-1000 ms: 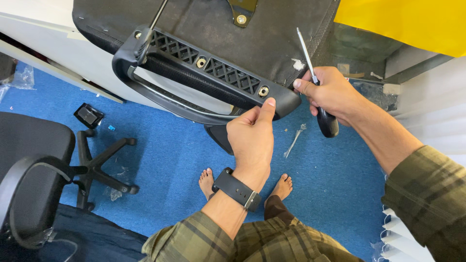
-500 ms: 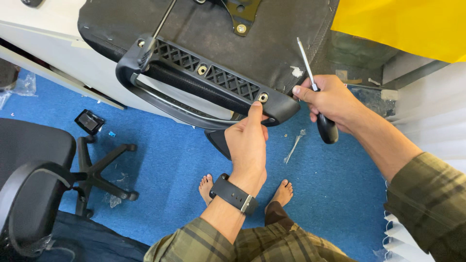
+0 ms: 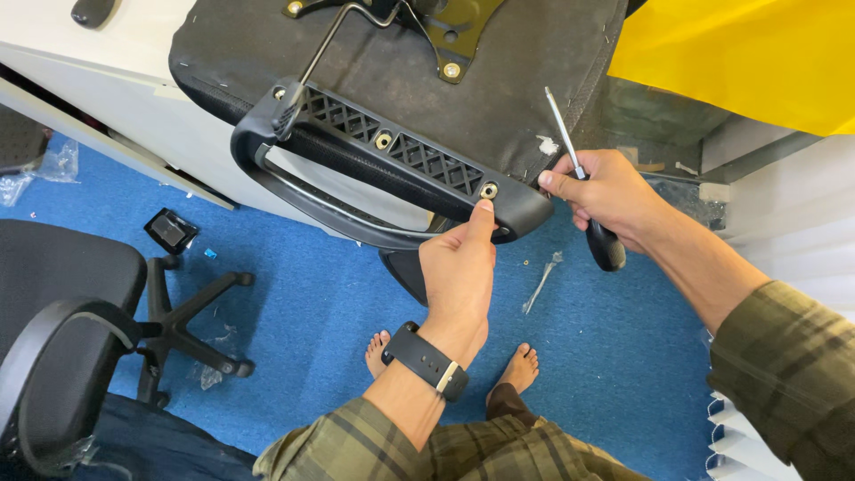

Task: The person attaches a black plastic handle to the underside of an overturned office chair seat using a screwdriver and screws. They align the handle, insert screws, and tighten them to secure the handle in place.

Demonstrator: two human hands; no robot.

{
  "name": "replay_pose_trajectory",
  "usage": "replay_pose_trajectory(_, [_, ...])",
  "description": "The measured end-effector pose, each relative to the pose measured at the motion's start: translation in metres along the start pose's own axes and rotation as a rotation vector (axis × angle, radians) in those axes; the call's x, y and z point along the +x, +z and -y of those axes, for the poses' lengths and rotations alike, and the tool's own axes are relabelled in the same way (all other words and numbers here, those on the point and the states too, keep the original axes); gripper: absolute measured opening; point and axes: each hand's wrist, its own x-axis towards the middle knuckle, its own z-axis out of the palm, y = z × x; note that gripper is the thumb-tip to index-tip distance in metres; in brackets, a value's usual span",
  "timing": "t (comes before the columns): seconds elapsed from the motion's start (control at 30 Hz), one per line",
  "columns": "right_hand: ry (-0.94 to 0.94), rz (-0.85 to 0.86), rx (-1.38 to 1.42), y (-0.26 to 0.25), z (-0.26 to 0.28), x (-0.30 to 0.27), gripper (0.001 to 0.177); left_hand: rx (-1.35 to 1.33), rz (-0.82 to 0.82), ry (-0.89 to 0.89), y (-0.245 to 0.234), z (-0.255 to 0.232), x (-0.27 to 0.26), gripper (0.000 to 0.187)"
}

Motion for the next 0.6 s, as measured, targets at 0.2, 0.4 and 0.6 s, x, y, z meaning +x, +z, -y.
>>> replay_pose_trajectory(0.2, [0.029, 0.003, -0.027, 0.001, 0.004, 0.0, 0.023, 0.072, -0.007, -0.044, 0.002, -0.004, -0.001, 0.045])
replay_pose_trajectory(0.4, [0.061, 0.017, -0.049, -0.001, 0.006, 0.001, 0.023, 0.14, 0.039, -0.119, -0.007, -0.016, 0.002, 0.032])
replay_pose_trajectory(0.6, [0.047, 0.004, 0.053, 0.001, 0.0, -0.003, 0.024, 0.035, 0.153, -0.149, -0.016, -0.022, 0.007, 0.032])
